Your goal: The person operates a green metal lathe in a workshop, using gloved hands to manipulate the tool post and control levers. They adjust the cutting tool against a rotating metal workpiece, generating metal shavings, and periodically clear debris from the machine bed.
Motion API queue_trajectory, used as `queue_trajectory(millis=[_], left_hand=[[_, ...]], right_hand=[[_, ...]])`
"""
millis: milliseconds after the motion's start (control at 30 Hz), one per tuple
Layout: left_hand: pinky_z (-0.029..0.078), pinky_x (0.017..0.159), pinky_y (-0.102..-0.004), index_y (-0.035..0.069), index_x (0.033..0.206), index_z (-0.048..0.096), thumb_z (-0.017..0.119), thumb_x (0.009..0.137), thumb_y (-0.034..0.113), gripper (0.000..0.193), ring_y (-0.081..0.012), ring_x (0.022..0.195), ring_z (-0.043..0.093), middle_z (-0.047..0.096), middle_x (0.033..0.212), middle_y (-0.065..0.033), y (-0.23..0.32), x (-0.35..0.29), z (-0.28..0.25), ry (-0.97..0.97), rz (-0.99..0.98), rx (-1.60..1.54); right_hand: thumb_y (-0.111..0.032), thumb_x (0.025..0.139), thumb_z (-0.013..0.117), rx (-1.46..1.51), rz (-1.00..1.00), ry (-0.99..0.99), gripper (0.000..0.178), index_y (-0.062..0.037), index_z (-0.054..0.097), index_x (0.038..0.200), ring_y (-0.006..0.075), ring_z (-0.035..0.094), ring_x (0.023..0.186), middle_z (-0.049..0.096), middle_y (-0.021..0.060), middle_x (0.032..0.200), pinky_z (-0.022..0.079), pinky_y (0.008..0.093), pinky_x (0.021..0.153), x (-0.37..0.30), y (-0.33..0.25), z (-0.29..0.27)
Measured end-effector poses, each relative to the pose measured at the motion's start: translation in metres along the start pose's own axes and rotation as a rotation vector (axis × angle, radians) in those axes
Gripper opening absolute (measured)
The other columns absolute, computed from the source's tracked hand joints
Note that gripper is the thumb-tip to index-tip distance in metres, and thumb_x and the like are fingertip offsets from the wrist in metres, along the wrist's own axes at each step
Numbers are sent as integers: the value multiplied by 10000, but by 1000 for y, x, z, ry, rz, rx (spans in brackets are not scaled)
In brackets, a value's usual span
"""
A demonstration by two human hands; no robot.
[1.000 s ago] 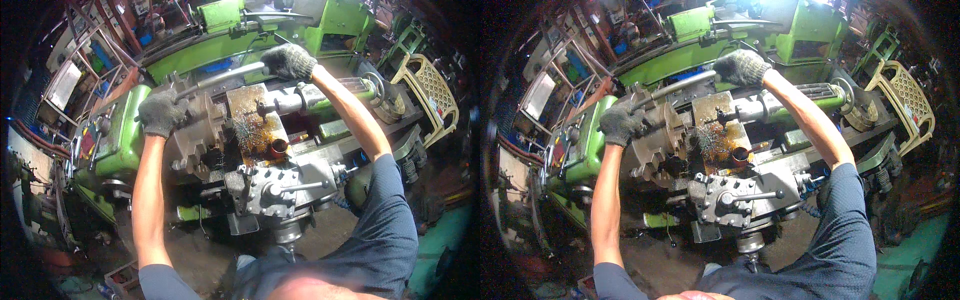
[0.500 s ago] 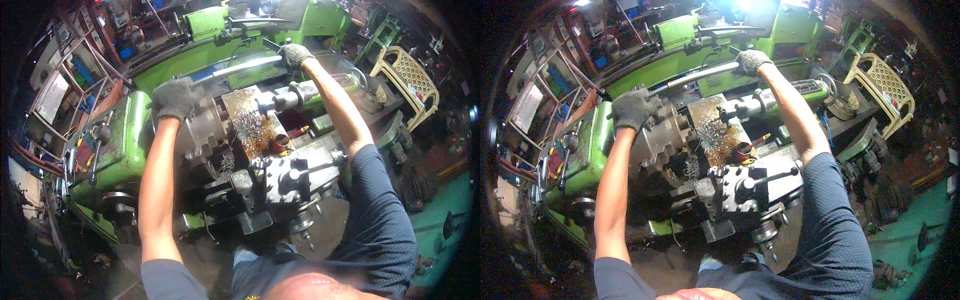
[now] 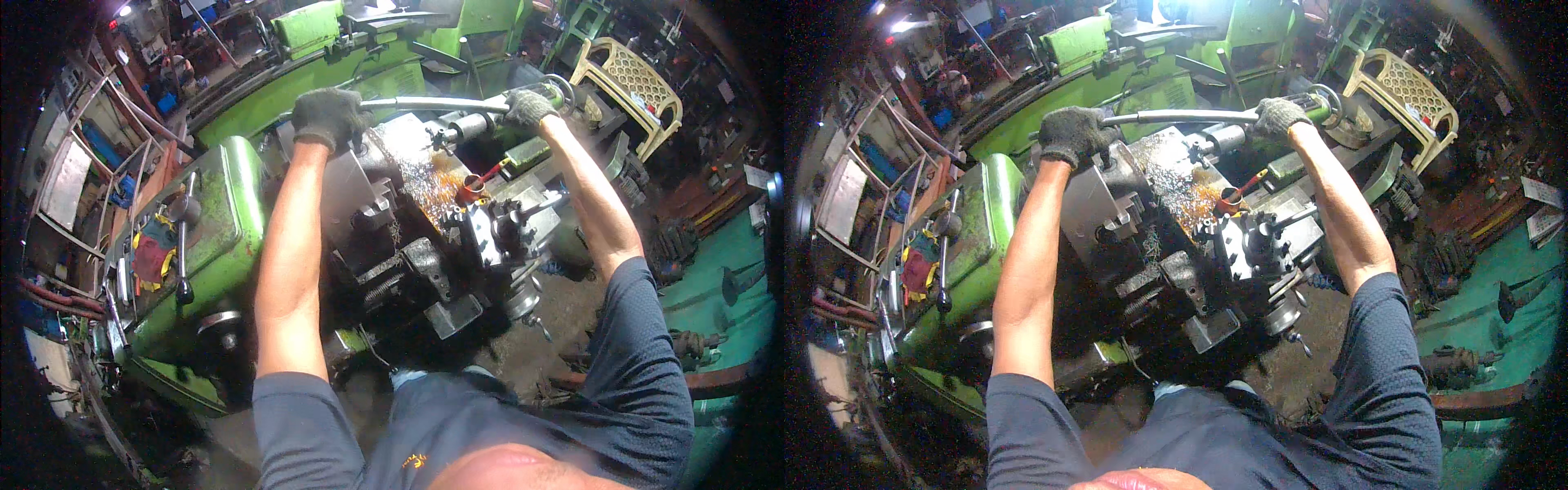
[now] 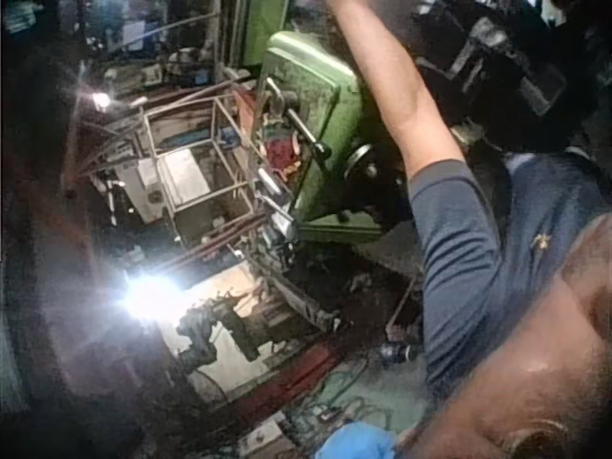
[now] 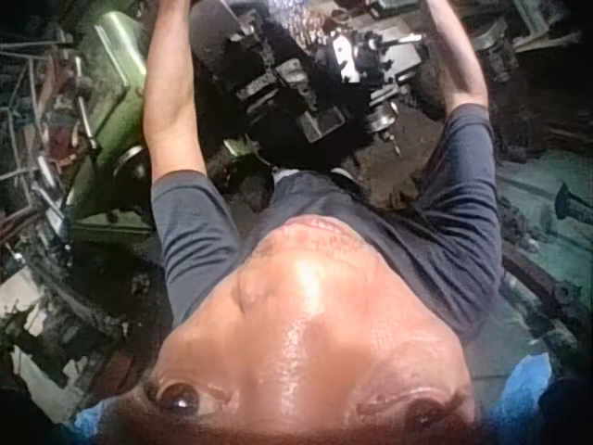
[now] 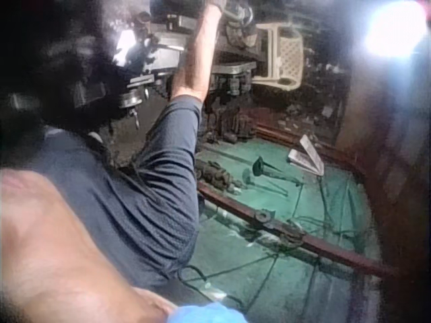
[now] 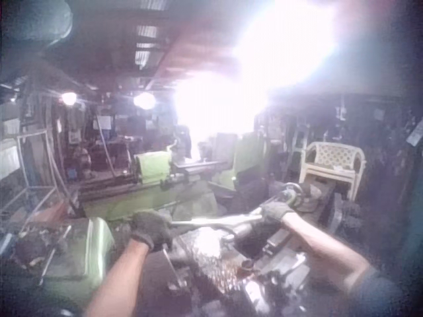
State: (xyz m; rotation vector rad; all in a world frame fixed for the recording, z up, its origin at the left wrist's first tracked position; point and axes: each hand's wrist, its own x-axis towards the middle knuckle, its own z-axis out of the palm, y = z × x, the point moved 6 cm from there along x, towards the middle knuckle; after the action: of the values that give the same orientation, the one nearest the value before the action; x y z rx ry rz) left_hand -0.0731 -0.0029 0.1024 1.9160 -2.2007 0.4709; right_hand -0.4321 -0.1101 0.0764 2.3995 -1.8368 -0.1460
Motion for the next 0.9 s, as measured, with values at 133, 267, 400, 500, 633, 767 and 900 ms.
queue_trajectory(millis=[133, 267, 400, 500, 633, 767, 900], left_hand=[[557, 738, -482, 271, 1013, 765, 639, 804, 504, 337, -328, 857, 723, 746, 918, -106, 1, -1, 4, 37, -50, 16], [564, 753, -478, 250, 1021, 762, 616, 794, 388, 304, -325, 881, 727, 747, 921, -110, 5, -4, -4, 35, -96, 2], [563, 767, -489, 207, 1011, 770, 614, 808, 395, 318, -327, 916, 725, 748, 952, -120, 5, -5, -4, 23, -72, -21], [562, 769, -490, 193, 991, 777, 603, 820, 393, 315, -334, 921, 722, 747, 959, -122, 7, -4, -3, 76, -17, -28], [562, 776, -487, 193, 978, 781, 611, 772, 355, 312, -337, 923, 721, 747, 944, -125, 19, 0, -5, 144, 64, -98], [564, 784, -471, 191, 920, 760, 612, 768, 388, 289, -335, 899, 721, 738, 906, -131, 6, 4, 4, 174, 182, -96], [564, 763, -466, 182, 890, 741, 624, 762, 404, 282, -333, 847, 724, 735, 878, -127, -5, 6, 8, 218, 295, -54]], right_hand=[[-427, 778, 730, 11, -172, 49, 406, -99, 787, 1009, 343, 735, 870, 753, 190, 929, 567, 449, 822, -2, -2, 5], [-449, 790, 725, 81, -104, 62, 415, -116, 788, 1030, 350, 732, 895, 753, 189, 925, 560, 444, 846, -1, -8, 6], [-486, 788, 724, 39, 15, 107, 465, -122, 777, 1074, 348, 723, 980, 750, 183, 1012, 558, 436, 891, -1, -11, 8], [-472, 778, 740, 17, 99, 134, 470, -117, 766, 1085, 344, 713, 1022, 741, 184, 1074, 554, 432, 914, -3, -3, 12], [-422, 775, 741, -57, 49, 151, 437, -109, 760, 1079, 349, 716, 1009, 740, 188, 1071, 552, 436, 915, -27, 10, 5], [-302, 794, 660, 39, 298, 108, 360, -74, 763, 1053, 352, 718, 963, 738, 212, 1019, 553, 444, 868, -109, -36, -3], [-376, 813, 663, 139, 345, 43, 397, -69, 766, 1042, 377, 704, 1007, 720, 239, 1054, 550, 465, 891, -149, -67, -2]])
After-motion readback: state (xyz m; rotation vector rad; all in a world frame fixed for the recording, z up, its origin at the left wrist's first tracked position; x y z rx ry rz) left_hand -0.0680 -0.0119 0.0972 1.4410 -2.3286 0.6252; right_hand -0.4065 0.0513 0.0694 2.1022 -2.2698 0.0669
